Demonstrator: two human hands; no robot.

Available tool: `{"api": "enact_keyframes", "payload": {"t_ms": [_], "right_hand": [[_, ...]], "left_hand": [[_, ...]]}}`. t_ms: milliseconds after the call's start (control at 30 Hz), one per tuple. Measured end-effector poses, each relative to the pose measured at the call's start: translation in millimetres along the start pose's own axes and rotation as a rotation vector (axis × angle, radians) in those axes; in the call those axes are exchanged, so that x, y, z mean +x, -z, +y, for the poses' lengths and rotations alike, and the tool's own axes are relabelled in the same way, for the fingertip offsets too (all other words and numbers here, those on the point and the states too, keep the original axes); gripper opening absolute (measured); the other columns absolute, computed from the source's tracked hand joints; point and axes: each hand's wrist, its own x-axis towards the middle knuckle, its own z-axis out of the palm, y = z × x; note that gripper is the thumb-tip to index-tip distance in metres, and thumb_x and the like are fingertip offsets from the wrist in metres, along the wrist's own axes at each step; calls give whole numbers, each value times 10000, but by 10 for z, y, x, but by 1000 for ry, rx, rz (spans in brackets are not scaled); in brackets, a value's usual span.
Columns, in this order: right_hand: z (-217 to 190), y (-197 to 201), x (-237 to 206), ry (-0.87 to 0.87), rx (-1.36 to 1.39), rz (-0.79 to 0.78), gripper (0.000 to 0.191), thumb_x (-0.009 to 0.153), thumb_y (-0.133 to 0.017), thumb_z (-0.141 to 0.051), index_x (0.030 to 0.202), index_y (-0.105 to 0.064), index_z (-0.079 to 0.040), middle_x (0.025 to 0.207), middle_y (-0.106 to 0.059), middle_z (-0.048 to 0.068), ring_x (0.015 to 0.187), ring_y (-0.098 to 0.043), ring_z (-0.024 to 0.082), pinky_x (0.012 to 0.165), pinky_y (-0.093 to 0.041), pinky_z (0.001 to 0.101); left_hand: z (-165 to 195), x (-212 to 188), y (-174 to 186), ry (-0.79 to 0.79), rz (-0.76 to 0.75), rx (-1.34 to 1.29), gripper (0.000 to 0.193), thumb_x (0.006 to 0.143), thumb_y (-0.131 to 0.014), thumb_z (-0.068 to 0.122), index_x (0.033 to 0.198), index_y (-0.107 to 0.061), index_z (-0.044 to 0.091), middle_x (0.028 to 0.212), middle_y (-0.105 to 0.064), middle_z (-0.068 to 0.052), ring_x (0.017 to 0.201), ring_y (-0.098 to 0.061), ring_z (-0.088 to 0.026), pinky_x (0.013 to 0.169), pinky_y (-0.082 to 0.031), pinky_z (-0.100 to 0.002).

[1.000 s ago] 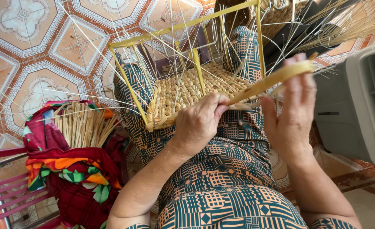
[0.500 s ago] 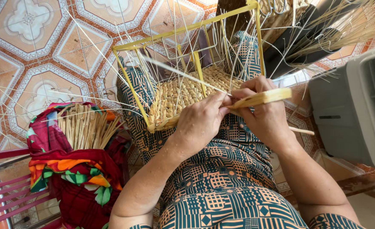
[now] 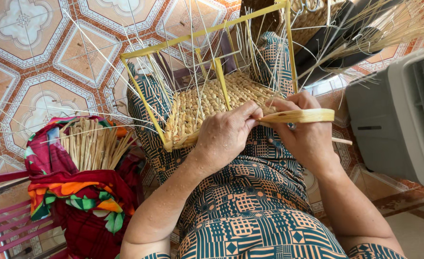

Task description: The person weaves a basket by hand, interlacing thin bamboo strips through a yellow metal frame. They repeatedly pull and tighten the strips to form a tight weave on the basket base.

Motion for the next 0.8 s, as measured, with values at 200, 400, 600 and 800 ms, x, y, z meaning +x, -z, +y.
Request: {"api": "enact_keyframes", "payload": {"t_ms": [200, 400, 600, 800], "right_hand": [[89, -16, 49, 54, 429, 59, 272, 908, -740, 12, 1163, -724, -81, 1109, -689, 45, 973, -670, 182, 808, -576, 288], [311, 22, -147, -344, 1341, 564, 99, 1119, -593, 9, 1164, -669, -35, 999, -684, 111, 861, -669, 168, 795, -580, 273], [133, 157, -220, -537, 2089, -29, 117, 993, -609, -33, 994, -650, 77, 936, -707, 244, 788, -717, 285, 733, -617, 371], [93, 187, 37, -127, 1369, -73, 142, 1076, -660, -54, 1099, -650, 87, 1030, -743, 232, 935, -769, 256, 846, -659, 386]], "left_hand": [[-3, -14, -21, -37, 11, 49, 178, 971, -663, 138, 1127, -579, 154, 846, -758, -75, 720, -760, -293, 584, -603, -429], [-12, 36, 23, -8, -27, -58, 123, 1015, -617, 149, 1123, -560, 136, 844, -767, -72, 736, -772, -287, 616, -625, -430], [42, 112, -35, 152, -131, 24, 82, 1064, -575, 167, 1121, -556, 112, 759, -721, -86, 669, -752, -276, 562, -610, -418], [86, 137, -206, -20, 8, 279, 108, 996, -650, 163, 1100, -622, 155, 811, -709, -28, 659, -734, -201, 547, -595, -340]]}}
